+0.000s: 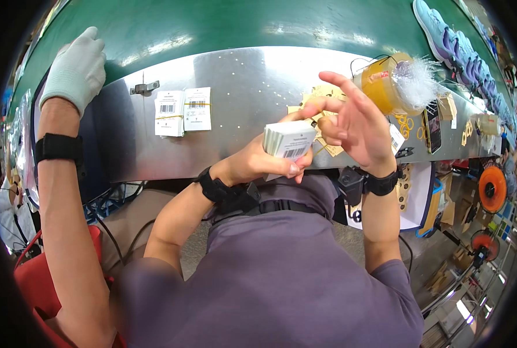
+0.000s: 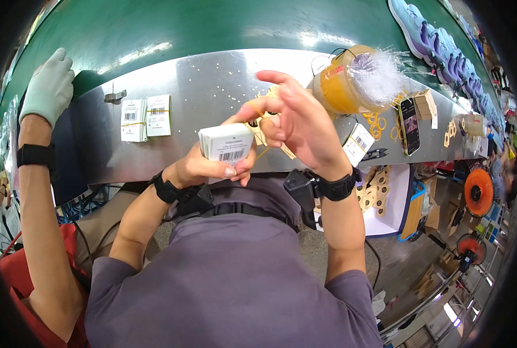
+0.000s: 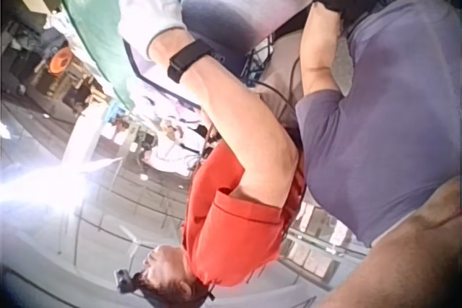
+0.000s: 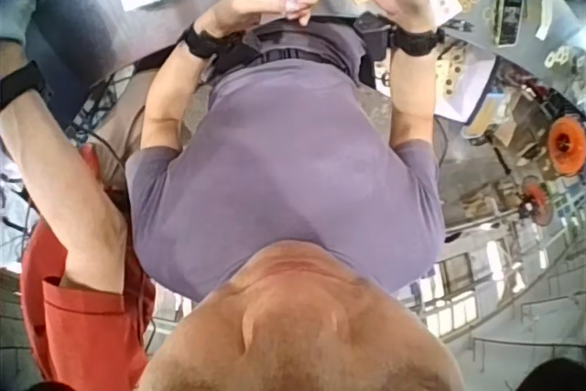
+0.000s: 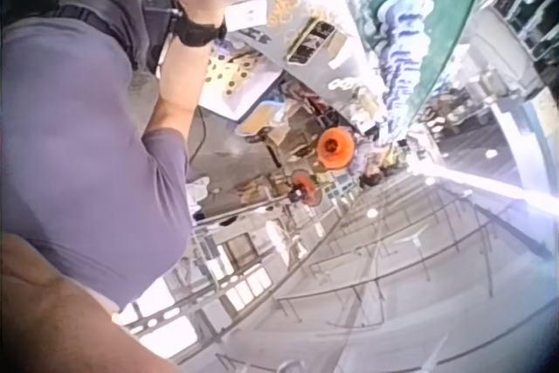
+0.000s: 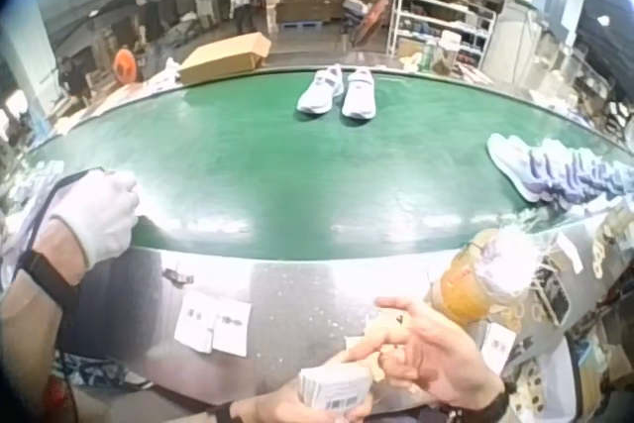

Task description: The person attaches barcode tags to light blue and purple sneakers on a green conveyor belt. They pick up shoes, apply tags to the tongue or heel, and place them back in a line. The person also handles stacks of tags and occasionally moves shoes into a plastic bin.

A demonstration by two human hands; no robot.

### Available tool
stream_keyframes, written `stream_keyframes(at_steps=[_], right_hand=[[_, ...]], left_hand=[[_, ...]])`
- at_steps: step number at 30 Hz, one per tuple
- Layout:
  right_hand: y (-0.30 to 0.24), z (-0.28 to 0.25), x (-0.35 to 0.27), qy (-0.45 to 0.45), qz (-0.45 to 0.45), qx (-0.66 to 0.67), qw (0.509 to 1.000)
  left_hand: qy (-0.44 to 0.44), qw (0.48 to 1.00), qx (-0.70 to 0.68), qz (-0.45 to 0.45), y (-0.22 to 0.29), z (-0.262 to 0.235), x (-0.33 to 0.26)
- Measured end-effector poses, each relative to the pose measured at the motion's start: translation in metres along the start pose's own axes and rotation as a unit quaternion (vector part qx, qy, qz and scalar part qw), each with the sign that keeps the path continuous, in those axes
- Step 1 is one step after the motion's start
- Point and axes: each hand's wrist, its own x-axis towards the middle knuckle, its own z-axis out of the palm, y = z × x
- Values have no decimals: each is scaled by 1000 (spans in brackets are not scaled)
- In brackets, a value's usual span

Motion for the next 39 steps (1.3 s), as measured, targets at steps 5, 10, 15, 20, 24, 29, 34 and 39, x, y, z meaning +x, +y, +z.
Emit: stream_keyframes(at_steps=[5,10,15,20,24,29,34,39], right_hand=[[-4,21,20,17,57,-232,971],[-2,26,21,40,110,-246,962],[-7,29,16,16,90,-258,962],[0,33,22,5,91,-260,961],[2,48,17,-16,104,-356,929],[3,65,1,-42,47,-427,902],[9,54,-14,-13,-37,-394,918],[20,27,-23,44,-25,-304,951]], left_hand=[[-33,998,14,-44,-8,-12,-2],[-32,994,53,-93,-16,-15,-9],[-12,992,53,-115,-9,-5,-12],[-6,985,104,-139,-11,-13,-12],[71,961,210,-166,-4,4,-9],[135,985,65,-89,-11,-3,-13],[114,986,-117,-20,15,-9,-12],[94,968,-222,68,26,-9,-19]])
